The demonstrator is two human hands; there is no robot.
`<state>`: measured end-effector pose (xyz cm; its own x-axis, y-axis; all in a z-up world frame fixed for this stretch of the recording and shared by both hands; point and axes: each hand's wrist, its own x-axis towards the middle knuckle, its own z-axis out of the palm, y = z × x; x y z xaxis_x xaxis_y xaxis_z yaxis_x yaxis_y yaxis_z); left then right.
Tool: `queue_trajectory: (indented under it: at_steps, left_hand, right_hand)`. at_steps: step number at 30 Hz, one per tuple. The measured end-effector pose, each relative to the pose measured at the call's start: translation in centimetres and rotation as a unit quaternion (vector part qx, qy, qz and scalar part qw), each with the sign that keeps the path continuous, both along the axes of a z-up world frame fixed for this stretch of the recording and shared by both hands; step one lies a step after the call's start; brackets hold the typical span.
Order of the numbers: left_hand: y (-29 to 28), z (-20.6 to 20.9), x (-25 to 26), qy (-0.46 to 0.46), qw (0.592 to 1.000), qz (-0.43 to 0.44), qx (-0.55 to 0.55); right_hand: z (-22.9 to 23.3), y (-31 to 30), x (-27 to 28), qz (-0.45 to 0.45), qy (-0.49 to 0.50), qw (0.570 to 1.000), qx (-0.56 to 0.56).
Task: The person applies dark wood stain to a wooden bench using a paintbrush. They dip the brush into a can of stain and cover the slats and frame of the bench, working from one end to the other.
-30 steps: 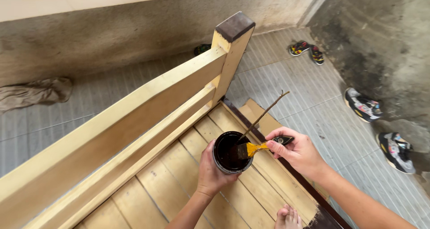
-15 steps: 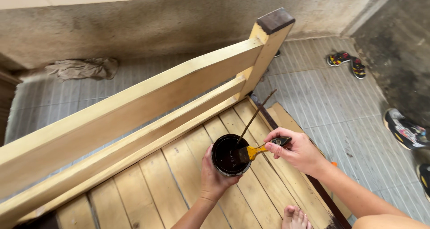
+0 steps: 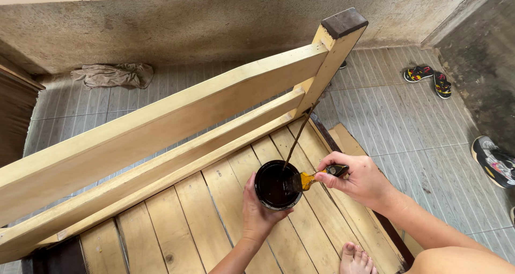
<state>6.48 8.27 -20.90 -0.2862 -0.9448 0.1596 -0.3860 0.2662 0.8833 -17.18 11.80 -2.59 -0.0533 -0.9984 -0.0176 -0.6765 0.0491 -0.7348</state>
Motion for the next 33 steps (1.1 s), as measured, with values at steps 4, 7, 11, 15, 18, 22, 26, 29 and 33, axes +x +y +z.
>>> queue_trajectory:
  at_steps: [4,7,11,15,18,22,26,29,33]
  left_hand:
    - [-0.6,0.6,0.5,-0.004,1.0,-0.021,-0.002]
    - [-1.1,0.7,0.8,-0.011,0.999,-0.039,0.007]
    - [-1.1,0.7,0.8,-0.029,0.999,-0.033,0.019]
    - [-0.7,0.6,0.7,-0.022,1.0,-0.017,0.01]
    - [-0.4,0.4,0.6,-0.009,1.0,-0.012,0.001]
    - [-0.1,0.1,0.7,0.008,1.0,-0.006,0.009]
    - [0.1,0.1,0.9,0.02,1.0,-0.002,0.015]
    - [0.4,0.0,1.2,0.025,0.999,0.009,0.029]
    - [0.5,0.0,1.9,0.024,0.999,0.028,0.01]
  right_hand:
    - [0.4,0.0,-0.3,-0.025,0.005,1.0,0.008]
    - [0.5,0.1,-0.6,-0.032,0.023,0.999,0.01]
    - [0.8,0.6,-0.7,-0.035,0.034,0.999,-0.023]
    - [1.0,1.1,-1.0,-0.063,0.002,0.998,-0.008]
    - [1.1,1.4,-1.0,-0.087,-0.01,0.996,0.013]
    - [1.6,1.9,-1.1,-0.086,-0.045,0.995,0.009]
    - [3.1,1.9,-0.7,0.027,-0.01,0.999,0.015]
    - [3.9,1.8,-0.2,0.15,0.001,0.989,0.001]
    - [4.1,1.9,0.6,0.279,0.044,0.958,-0.047]
